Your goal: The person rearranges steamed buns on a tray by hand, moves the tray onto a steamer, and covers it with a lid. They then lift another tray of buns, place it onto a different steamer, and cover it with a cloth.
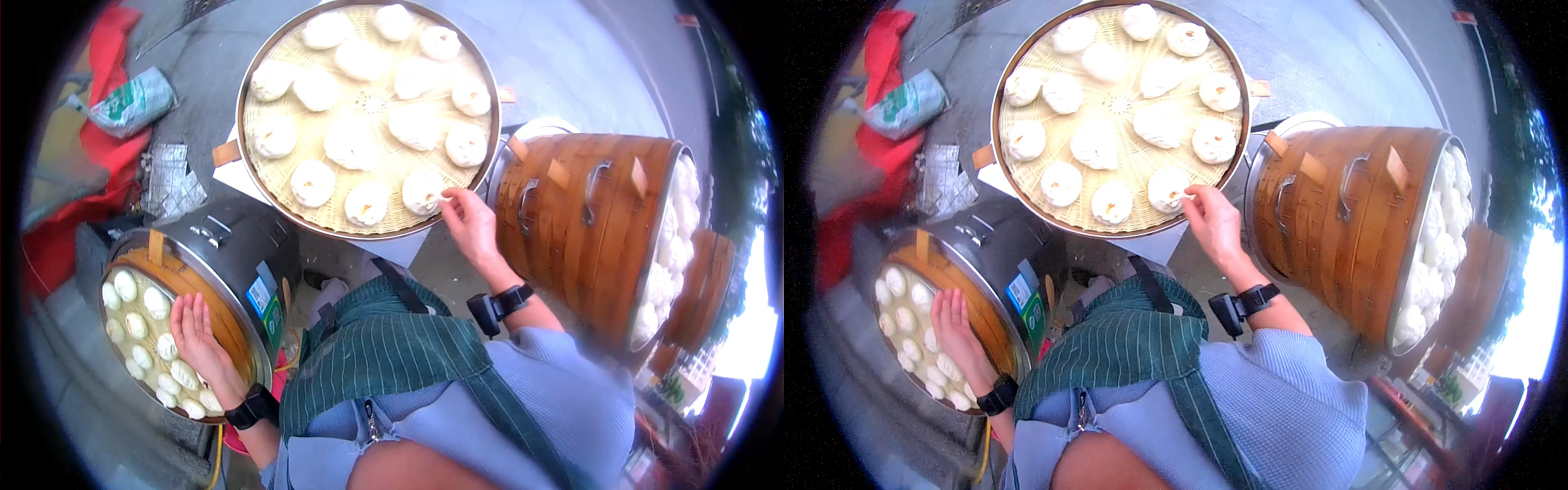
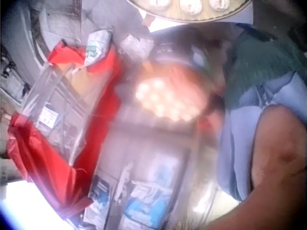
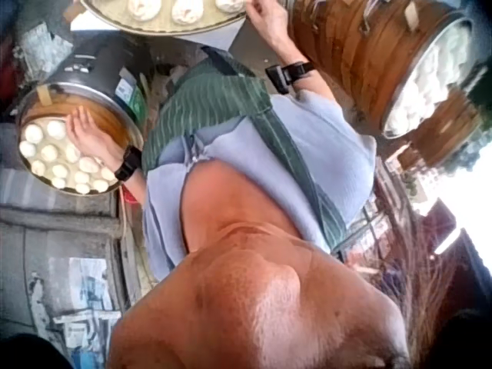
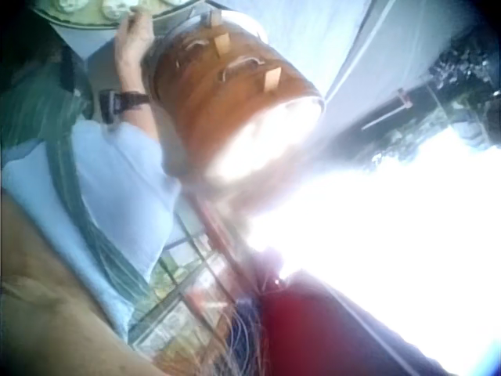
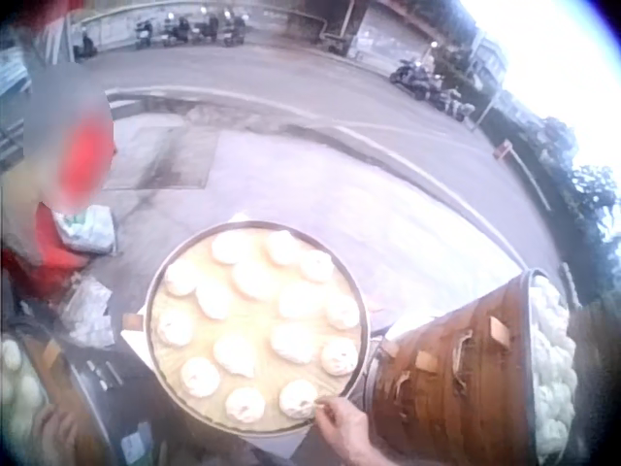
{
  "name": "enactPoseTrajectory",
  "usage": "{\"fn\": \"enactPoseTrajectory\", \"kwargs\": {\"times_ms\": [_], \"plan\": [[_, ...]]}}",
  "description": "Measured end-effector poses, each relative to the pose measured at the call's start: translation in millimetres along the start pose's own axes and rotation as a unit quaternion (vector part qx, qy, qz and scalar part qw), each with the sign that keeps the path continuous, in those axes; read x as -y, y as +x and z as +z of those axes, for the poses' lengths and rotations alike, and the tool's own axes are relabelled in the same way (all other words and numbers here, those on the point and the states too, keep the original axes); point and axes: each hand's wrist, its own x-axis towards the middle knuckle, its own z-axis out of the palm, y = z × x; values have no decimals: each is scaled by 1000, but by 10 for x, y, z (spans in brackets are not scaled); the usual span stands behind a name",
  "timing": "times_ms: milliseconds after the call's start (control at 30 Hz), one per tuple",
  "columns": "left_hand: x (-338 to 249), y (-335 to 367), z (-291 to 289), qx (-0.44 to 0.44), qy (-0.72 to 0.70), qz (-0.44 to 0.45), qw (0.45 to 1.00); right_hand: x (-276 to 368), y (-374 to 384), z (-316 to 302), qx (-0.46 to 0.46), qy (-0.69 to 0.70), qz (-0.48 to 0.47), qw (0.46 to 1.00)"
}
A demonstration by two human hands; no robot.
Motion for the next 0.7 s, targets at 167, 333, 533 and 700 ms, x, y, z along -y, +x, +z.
{"fn": "enactPoseTrajectory", "kwargs": {"times_ms": [167, 333, 533, 700], "plan": [[-46, 31, 17, -3, 3, 8, 1000, 48, -5, 9, -11, -23, -75, 997], [-64, -40, -103, -3, -5, 15, 1000, 288, 139, 61, -57, 10, -98, 994], [-17, -91, -310, -32, -51, 18, 998, 764, 268, 349, 12, 27, -131, 991], [-24, -238, -589, -58, -70, 11, 996, 1125, 321, 789, 94, -28, -271, 958]]}}
